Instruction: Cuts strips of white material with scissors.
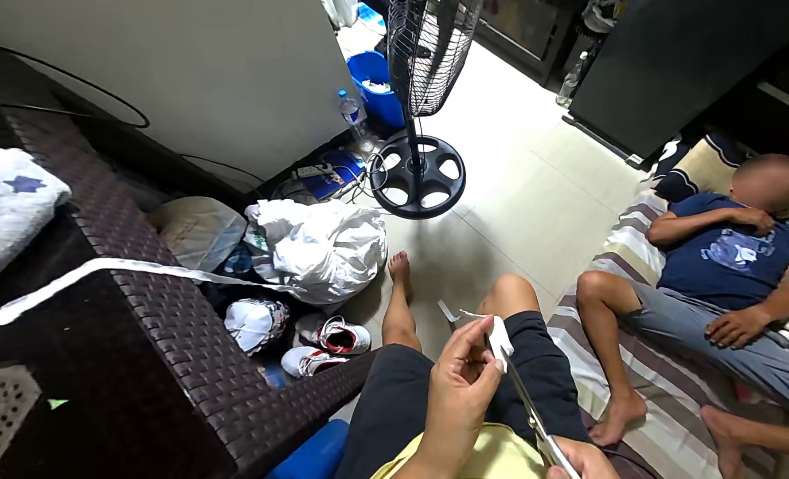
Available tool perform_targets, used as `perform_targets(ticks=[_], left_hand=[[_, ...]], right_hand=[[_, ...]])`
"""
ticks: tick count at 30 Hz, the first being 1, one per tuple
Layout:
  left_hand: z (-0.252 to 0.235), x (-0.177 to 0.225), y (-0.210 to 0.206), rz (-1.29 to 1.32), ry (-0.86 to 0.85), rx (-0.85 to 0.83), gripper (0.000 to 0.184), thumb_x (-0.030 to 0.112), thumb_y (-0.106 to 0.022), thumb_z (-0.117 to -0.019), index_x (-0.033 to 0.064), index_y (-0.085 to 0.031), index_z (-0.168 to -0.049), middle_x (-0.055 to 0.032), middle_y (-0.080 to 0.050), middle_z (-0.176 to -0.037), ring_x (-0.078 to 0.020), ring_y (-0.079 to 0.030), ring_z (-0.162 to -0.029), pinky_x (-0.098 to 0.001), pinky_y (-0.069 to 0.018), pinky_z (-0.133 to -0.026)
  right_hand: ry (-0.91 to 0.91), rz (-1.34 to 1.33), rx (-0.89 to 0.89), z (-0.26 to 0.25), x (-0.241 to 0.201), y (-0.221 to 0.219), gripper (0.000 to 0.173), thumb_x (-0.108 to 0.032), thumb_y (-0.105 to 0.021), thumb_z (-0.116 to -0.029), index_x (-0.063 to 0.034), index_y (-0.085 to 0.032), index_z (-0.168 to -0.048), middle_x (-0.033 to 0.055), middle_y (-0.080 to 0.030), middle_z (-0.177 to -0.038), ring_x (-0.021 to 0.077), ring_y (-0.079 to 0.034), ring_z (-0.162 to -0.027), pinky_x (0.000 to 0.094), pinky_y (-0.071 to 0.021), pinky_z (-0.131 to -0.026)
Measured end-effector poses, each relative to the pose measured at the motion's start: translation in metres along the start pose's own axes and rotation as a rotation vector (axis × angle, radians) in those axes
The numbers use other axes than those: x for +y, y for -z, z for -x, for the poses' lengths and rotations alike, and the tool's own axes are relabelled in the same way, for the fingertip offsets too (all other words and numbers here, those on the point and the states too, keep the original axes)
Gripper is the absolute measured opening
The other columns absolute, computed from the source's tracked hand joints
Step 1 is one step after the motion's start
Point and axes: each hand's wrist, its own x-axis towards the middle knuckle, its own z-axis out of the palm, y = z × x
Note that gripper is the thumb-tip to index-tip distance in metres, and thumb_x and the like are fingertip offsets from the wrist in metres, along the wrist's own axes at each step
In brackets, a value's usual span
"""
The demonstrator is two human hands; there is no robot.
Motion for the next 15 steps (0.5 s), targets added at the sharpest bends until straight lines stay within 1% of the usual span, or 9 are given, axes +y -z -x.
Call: perform_targets(ticks=[1,3,9,15], left_hand=[[0.0015,-0.0009,-0.0014,-0.001,-0.006,-0.008,0.048,-0.006,-0.066,-0.0834,-0.0056,-0.062,-0.132,-0.0091,-0.064,-0.126,-0.0041,-0.065,-0.083,-0.0179,-0.0565,-0.073],[0.0042,-0.0030,-0.0032,-0.012,-0.020,-0.026,0.048,-0.006,-0.066,-0.0840,-0.0051,-0.063,-0.132,-0.0095,-0.063,-0.126,-0.0042,-0.065,-0.083,-0.0181,-0.0568,-0.072],[0.0064,-0.0037,-0.0050,-0.012,-0.022,-0.025,0.048,-0.006,-0.066,-0.0842,-0.0046,-0.063,-0.132,-0.0095,-0.062,-0.129,-0.0038,-0.065,-0.083,-0.0179,-0.0568,-0.073],[0.0065,-0.0039,-0.0065,0.012,-0.013,-0.008,0.049,-0.007,-0.065,-0.0834,-0.0054,-0.061,-0.133,-0.0091,-0.062,-0.129,-0.0026,-0.064,-0.081,-0.0167,-0.0558,-0.072]], right_hand=[[0.005,-0.006,-0.013,-0.0014,0.0002,0.0005,0.057,-0.057,-0.056,-0.0970,-0.0031,-0.062,-0.079,-0.0077,-0.049,-0.063,-0.0015,-0.045,-0.057,0.0220,-0.0386,-0.054],[0.005,-0.009,-0.031,-0.0043,-0.0013,0.0008,0.058,-0.058,-0.054,-0.0974,-0.0020,-0.062,-0.082,-0.0063,-0.050,-0.065,0.0000,-0.047,-0.060,0.0235,-0.0399,-0.057],[0.010,-0.026,-0.030,-0.0096,0.0005,-0.0011,0.063,-0.066,-0.053,-0.0947,-0.0049,-0.061,-0.081,-0.0076,-0.049,-0.065,-0.0009,-0.046,-0.059,0.0221,-0.0392,-0.056],[0.015,-0.030,0.007,-0.0096,0.0003,-0.0035,0.063,-0.065,-0.055,-0.0943,-0.0040,-0.061,-0.079,-0.0082,-0.048,-0.063,-0.0019,-0.044,-0.056,0.0212,-0.0375,-0.054]])
